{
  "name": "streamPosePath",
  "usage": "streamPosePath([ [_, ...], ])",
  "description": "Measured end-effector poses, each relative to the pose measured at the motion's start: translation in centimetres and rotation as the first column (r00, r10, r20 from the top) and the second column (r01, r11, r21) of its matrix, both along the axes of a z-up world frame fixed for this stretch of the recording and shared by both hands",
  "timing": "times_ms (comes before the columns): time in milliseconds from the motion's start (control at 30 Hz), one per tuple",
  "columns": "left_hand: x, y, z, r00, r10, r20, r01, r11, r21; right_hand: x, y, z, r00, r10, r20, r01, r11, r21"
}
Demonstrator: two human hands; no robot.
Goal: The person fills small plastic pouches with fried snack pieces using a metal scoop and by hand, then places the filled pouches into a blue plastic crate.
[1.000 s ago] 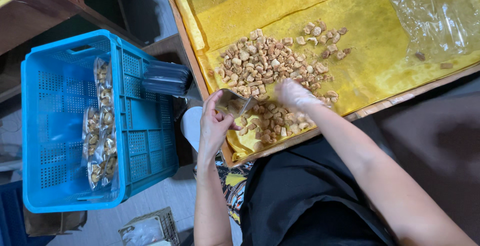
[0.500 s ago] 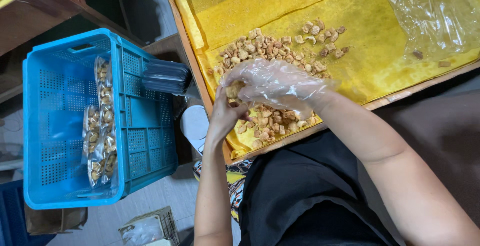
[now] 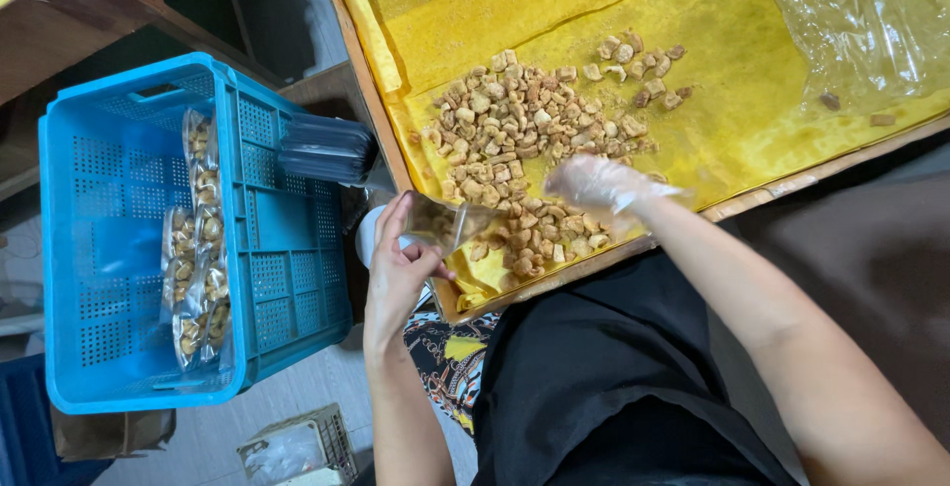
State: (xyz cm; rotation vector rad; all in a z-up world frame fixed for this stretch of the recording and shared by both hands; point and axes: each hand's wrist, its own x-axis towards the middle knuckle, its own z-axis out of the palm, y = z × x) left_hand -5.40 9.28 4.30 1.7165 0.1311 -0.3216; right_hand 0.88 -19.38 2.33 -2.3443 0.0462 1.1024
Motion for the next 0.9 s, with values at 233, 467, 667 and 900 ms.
streamPosePath([
  [233,-1.0,0.1,-1.0,1.000,0.004,0.025,-0.002,0.999,-0.051,-1.3,4.2,-13.9,0.803,0.495,0.331,-0.437,0.867,-0.239],
  [467,-0.9,0.0,-1.9,1.000,0.011,0.018,-0.010,0.999,-0.041,-2.1,3.6,-13.8,0.858,0.474,0.196,-0.418,0.868,-0.269],
  [667,-1.1,0.6,-2.3,0.999,0.011,0.038,-0.006,0.994,-0.107,1.1,1.2,-12.4,0.981,-0.189,0.033,0.181,0.968,0.175],
  [900,-0.8,0.2,-2.2,0.999,0.008,0.053,-0.005,0.999,-0.045,5.0,6.7,-19.0,0.916,0.169,0.363,-0.197,0.980,0.041],
])
